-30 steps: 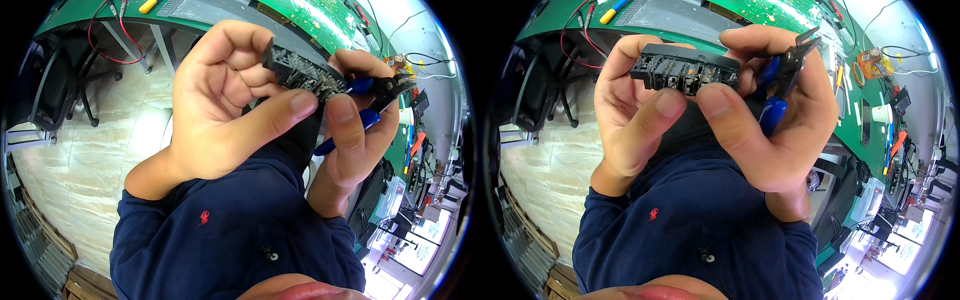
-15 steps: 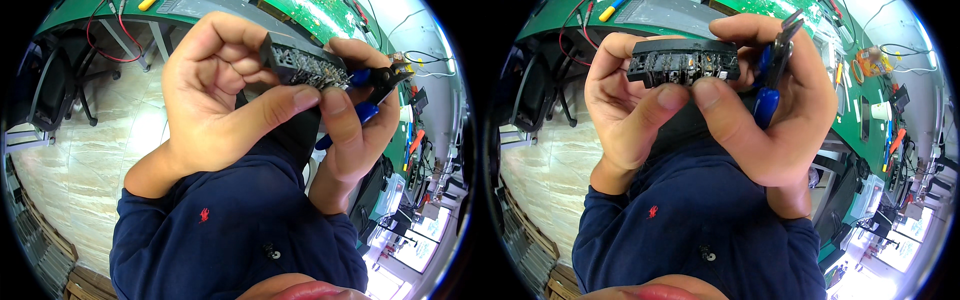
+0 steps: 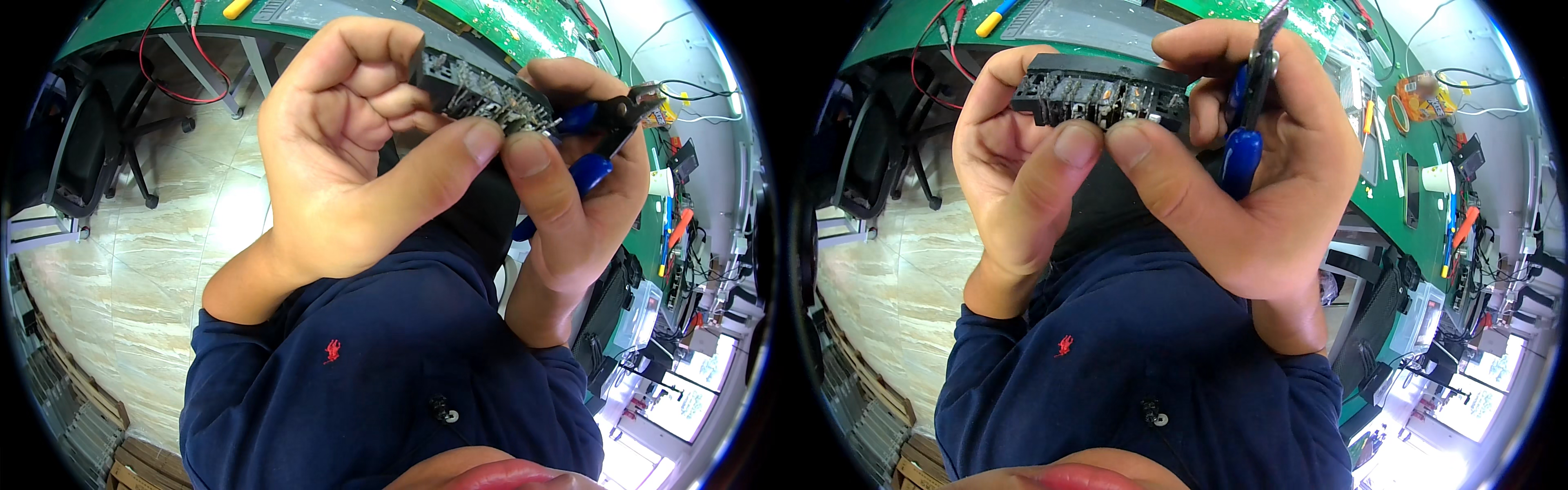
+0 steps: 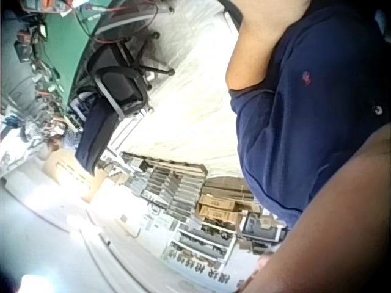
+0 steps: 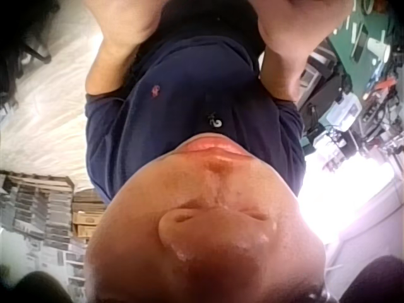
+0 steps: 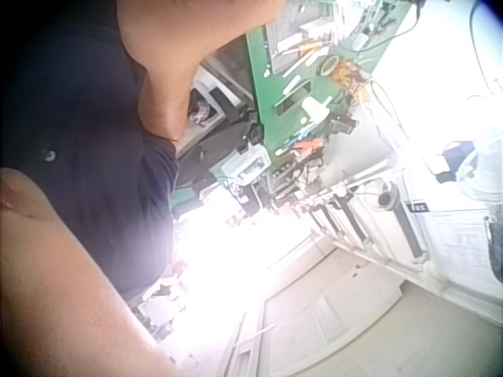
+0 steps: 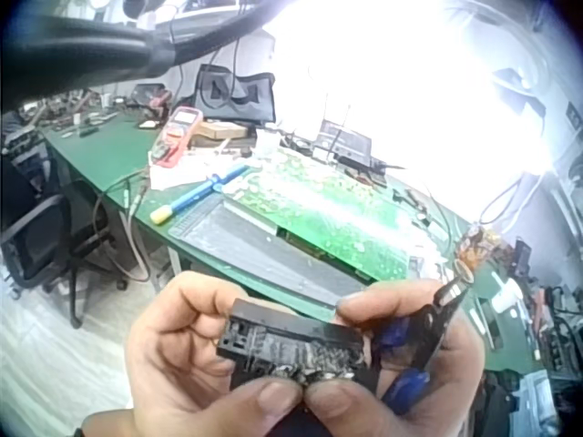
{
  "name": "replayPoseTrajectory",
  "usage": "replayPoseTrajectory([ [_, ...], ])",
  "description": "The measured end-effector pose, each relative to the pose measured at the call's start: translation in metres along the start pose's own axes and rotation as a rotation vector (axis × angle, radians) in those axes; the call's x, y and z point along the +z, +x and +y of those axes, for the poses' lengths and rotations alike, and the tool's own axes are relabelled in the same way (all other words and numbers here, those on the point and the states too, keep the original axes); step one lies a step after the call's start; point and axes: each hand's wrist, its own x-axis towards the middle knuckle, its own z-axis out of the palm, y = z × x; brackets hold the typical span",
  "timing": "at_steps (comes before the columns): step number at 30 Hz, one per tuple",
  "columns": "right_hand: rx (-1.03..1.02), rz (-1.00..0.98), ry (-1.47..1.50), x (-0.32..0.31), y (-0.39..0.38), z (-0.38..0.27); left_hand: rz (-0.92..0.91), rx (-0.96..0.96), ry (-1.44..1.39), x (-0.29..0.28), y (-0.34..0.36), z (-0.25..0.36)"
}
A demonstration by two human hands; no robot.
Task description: The person uses wire cutters to trim or remove small pins from a black plastic electronic connector while holding it by hand.
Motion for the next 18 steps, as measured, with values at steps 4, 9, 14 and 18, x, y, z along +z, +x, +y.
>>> replayPoseTrajectory([
  [4, -0.038, 0.075, 0.092, 0.003, -0.001, 0.006, -0.031, 0.021, -0.01, -0.002, 0.003, -0.002],
  [9, -0.174, 0.097, 0.235, 0.004, -0.001, 0.016, -0.003, 0.077, -0.078, -0.02, -0.003, -0.017],
  [14, -0.236, 0.049, 0.265, 0.005, 0.0, 0.016, -0.006, 0.042, -0.135, -0.023, -0.005, -0.017],
  [18, -0.266, 0.029, 0.296, 0.008, 0.002, 0.014, -0.06, 0.112, -0.203, -0.022, -0.001, -0.019],
])
